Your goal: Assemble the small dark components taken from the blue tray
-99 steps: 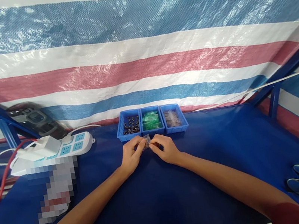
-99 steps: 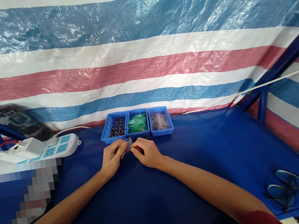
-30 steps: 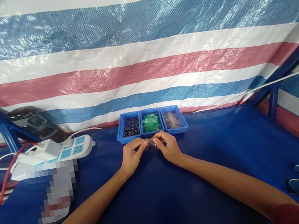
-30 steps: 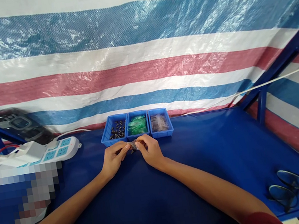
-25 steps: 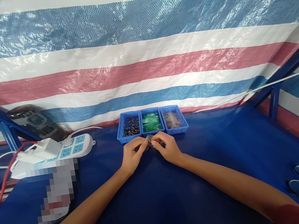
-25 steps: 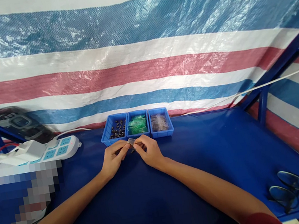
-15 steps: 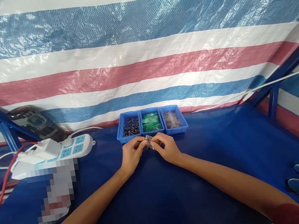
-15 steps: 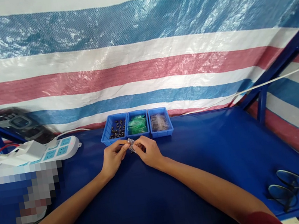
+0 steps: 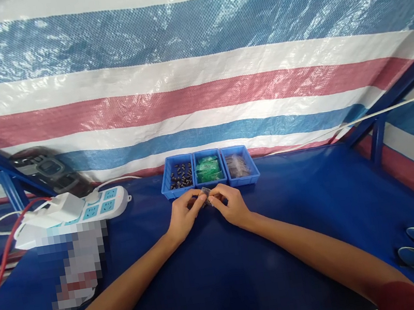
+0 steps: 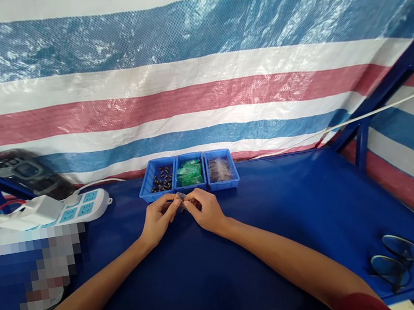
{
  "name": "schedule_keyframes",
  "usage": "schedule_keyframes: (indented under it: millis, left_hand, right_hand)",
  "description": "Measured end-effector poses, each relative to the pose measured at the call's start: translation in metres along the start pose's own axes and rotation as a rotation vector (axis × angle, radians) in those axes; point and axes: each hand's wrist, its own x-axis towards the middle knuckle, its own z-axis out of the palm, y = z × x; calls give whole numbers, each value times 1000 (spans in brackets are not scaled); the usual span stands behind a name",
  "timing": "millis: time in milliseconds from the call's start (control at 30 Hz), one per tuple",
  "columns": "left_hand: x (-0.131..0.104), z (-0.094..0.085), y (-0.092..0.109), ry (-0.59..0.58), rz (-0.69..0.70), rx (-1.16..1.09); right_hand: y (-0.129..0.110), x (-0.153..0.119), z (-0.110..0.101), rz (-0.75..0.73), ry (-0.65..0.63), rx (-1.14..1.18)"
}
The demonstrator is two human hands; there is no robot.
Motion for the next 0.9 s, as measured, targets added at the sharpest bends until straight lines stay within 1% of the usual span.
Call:
schedule_keyframes:
  millis: [200,400,600,733,900]
  left_hand:
    - [1,0,0,-3,6,-21]
    - [1,-1,0,-16,7,4]
    - [4,1,0,-103,-12,9]
    - [6,1,-1,-138,-30,-7]
    - [6,1,-1,-174,-4,36]
  right_hand:
    - [1,0,1,-9,9,-1]
    - [-1,1,0,18,5,-5]
    - [3,0,0,29,65,4]
    - [3,-1,0,7,61,18]
    - [2,-2,1,-42,43,-11]
